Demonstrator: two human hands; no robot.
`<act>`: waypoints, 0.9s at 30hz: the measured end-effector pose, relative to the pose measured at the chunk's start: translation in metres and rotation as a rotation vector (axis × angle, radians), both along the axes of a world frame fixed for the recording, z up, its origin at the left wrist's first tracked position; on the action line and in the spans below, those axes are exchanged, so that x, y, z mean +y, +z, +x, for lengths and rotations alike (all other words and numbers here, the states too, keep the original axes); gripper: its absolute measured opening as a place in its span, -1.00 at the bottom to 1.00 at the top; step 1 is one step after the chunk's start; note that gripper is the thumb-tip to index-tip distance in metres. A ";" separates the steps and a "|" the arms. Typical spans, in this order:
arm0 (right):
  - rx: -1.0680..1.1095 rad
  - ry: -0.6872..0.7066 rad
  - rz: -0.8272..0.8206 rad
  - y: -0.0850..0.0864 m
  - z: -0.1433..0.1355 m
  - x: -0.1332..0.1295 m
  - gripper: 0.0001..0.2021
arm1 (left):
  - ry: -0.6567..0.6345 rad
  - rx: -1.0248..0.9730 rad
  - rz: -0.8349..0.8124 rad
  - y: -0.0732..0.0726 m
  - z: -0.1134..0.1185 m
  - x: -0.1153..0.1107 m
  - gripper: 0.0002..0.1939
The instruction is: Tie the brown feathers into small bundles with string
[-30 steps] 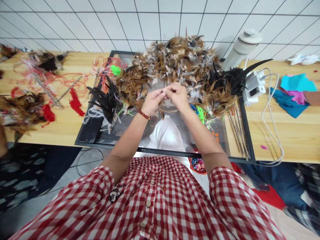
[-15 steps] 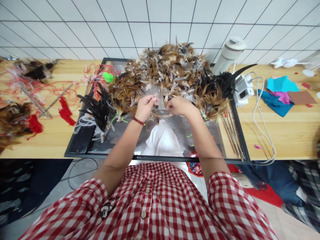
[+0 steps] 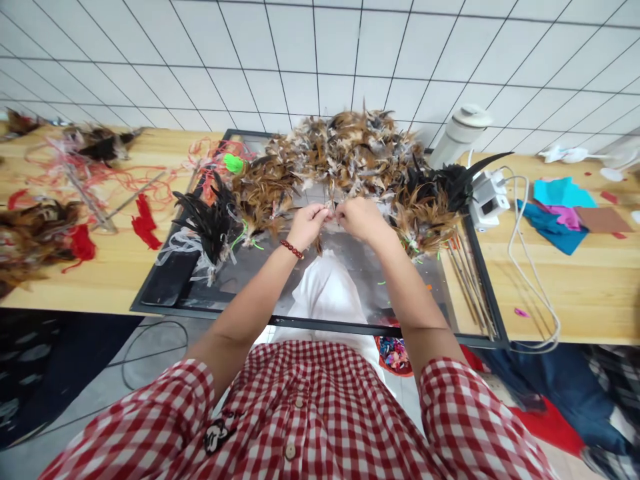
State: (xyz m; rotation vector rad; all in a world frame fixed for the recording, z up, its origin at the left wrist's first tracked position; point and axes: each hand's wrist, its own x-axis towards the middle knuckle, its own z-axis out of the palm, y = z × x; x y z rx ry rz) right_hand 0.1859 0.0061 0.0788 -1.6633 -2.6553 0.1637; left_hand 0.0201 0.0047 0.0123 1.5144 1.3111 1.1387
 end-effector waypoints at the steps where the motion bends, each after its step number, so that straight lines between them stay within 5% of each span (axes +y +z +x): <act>1: 0.043 -0.001 0.071 0.000 -0.001 -0.001 -0.71 | 0.006 0.002 -0.003 -0.001 0.001 0.000 -0.78; 13: 0.492 0.035 0.210 -0.015 -0.004 0.010 -0.75 | 0.129 -0.560 -0.295 0.020 0.008 -0.004 -0.77; 23: 0.649 0.040 0.236 -0.013 -0.004 0.010 -0.82 | -0.063 -0.447 -0.187 0.018 0.005 -0.007 -0.67; 27: 0.694 0.000 0.276 -0.021 -0.004 0.016 -0.82 | 0.019 -0.459 -0.153 0.017 -0.003 0.002 -0.75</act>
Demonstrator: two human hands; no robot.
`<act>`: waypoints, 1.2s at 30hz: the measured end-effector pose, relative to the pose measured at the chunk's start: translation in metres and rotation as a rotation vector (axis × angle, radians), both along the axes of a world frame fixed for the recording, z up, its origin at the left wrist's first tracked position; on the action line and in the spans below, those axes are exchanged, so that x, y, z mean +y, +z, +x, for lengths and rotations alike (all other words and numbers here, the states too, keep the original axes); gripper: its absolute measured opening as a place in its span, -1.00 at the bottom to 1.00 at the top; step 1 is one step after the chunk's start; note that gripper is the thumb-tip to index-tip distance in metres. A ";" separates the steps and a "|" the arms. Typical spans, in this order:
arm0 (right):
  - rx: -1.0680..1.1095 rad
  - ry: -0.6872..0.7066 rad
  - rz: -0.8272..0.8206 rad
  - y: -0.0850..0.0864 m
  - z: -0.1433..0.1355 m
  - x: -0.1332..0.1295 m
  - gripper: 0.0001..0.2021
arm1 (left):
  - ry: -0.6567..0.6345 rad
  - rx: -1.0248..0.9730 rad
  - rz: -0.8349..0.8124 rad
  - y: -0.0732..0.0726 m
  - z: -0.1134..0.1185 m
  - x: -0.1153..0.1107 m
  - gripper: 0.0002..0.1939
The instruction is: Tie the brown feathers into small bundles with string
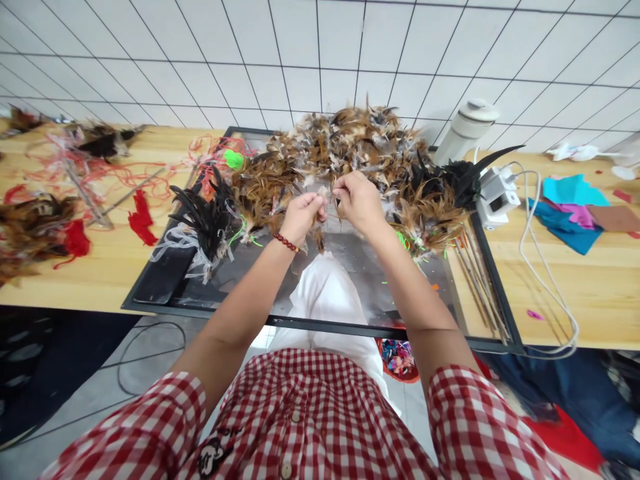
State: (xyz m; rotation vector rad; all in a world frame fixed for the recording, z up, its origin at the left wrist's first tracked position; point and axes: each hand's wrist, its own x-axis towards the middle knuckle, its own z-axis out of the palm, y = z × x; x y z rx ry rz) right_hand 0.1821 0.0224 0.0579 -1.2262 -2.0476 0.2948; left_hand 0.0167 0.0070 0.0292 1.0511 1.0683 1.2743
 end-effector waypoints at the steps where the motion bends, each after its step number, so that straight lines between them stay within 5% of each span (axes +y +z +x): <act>1: -0.028 -0.004 -0.016 -0.002 -0.001 0.000 -0.81 | 0.046 -0.015 0.011 0.000 -0.004 0.004 -0.73; 5: -0.307 0.002 -0.239 -0.007 -0.014 -0.008 -0.85 | 0.173 -0.160 0.020 0.001 -0.021 0.016 -0.74; 9: -0.552 -0.019 -0.452 -0.007 -0.037 -0.025 -0.65 | 0.156 -0.247 -0.041 -0.006 -0.020 0.015 -0.72; 11: -0.593 0.025 -0.475 -0.009 -0.044 -0.030 -0.73 | 0.131 -0.283 -0.080 -0.011 -0.017 0.012 -0.72; 15: -0.428 0.059 -0.481 -0.017 -0.039 -0.031 -0.90 | 0.129 -0.351 -0.135 -0.019 -0.012 0.007 -0.76; 22: 0.334 -0.154 -0.199 -0.043 -0.027 -0.038 -0.82 | 0.099 -0.294 -0.176 -0.025 0.001 0.002 -0.80; 32: 0.083 -0.140 -0.094 -0.053 -0.023 -0.050 -0.87 | -0.065 -0.201 -0.127 -0.021 0.001 -0.004 -0.84; 36: 0.137 -0.138 -0.097 -0.054 -0.018 -0.046 -0.88 | -0.052 -0.151 -0.132 -0.022 0.005 -0.006 -0.83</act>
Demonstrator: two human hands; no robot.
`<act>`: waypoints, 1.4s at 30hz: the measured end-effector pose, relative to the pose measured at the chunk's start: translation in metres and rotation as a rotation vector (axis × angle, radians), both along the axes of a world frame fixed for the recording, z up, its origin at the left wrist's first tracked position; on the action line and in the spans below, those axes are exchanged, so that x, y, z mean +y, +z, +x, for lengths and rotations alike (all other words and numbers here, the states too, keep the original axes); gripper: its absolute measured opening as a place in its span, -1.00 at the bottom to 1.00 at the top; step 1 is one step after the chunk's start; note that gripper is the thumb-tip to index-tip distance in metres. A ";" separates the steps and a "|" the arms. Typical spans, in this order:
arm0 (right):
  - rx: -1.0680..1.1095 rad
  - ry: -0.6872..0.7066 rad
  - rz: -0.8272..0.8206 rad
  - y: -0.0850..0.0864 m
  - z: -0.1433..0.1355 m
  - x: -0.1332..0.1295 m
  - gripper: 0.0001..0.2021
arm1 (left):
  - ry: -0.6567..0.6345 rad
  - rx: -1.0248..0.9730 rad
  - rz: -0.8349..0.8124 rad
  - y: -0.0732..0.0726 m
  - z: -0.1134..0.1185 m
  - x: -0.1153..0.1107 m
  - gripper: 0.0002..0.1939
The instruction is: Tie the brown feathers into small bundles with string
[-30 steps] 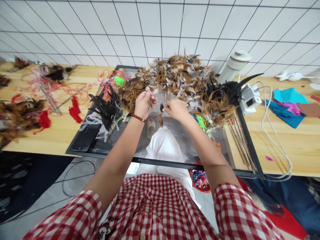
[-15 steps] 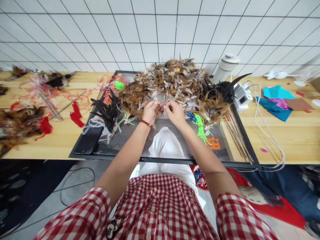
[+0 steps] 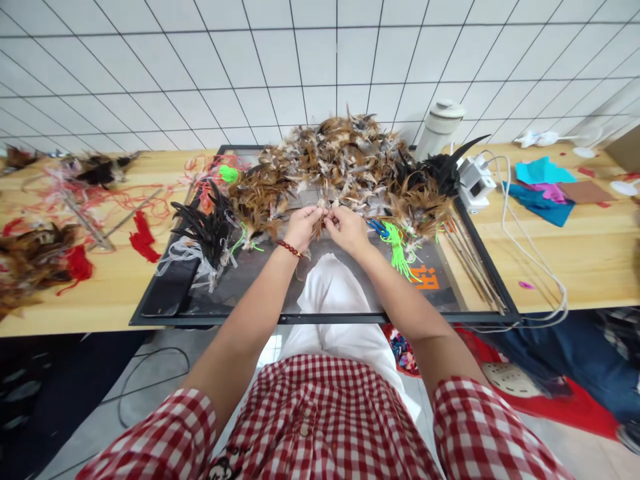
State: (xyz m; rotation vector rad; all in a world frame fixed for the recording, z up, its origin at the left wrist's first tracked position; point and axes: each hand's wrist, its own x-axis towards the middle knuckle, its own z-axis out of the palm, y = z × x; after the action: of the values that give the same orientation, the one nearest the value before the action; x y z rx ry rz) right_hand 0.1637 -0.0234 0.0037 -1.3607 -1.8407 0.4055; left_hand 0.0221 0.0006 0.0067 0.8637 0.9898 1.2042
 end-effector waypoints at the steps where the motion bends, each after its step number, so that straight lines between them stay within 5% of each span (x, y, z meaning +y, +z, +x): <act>1: 0.066 0.009 -0.011 0.000 0.002 0.003 -0.89 | 0.020 -0.004 0.011 0.000 0.001 0.000 -0.82; 7: 0.668 0.039 -0.226 0.004 0.008 0.015 -0.66 | 0.008 0.035 0.103 0.001 0.003 0.001 -0.82; 11: 0.763 0.056 -0.277 0.003 0.005 0.017 -0.51 | -0.035 0.026 0.175 -0.001 0.004 -0.001 -0.86; 15: 0.806 -0.037 -0.135 0.005 0.022 0.026 -0.47 | -0.087 0.047 0.180 -0.003 -0.001 0.000 -0.81; 18: 0.730 -0.036 -0.009 0.014 0.045 0.029 -0.53 | 0.056 0.171 0.222 -0.002 -0.006 0.005 -0.83; 21: 0.452 0.179 -0.085 0.023 0.053 0.023 -0.68 | 0.156 0.203 0.239 0.001 -0.008 0.007 -0.85; 24: 0.177 0.306 -0.022 0.026 0.045 0.015 -0.82 | 0.059 0.092 0.147 0.005 -0.003 0.004 -0.82; 28: 0.029 0.193 0.206 0.019 0.032 0.013 -0.82 | -0.015 0.069 0.086 0.009 0.005 -0.005 -0.79; 37: 0.018 0.133 0.321 0.016 0.030 0.012 -0.83 | -0.137 0.153 0.087 0.012 0.010 -0.015 -0.65; 42: 0.365 0.113 0.135 0.008 0.024 0.016 -0.77 | -0.155 0.037 -0.004 0.016 0.011 -0.018 -0.75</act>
State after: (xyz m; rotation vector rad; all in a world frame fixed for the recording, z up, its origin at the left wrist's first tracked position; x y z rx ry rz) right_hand 0.1879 -0.0078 0.0121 -1.0184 -1.6129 0.5399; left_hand 0.0335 -0.0172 0.0228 0.9454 0.9370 1.0575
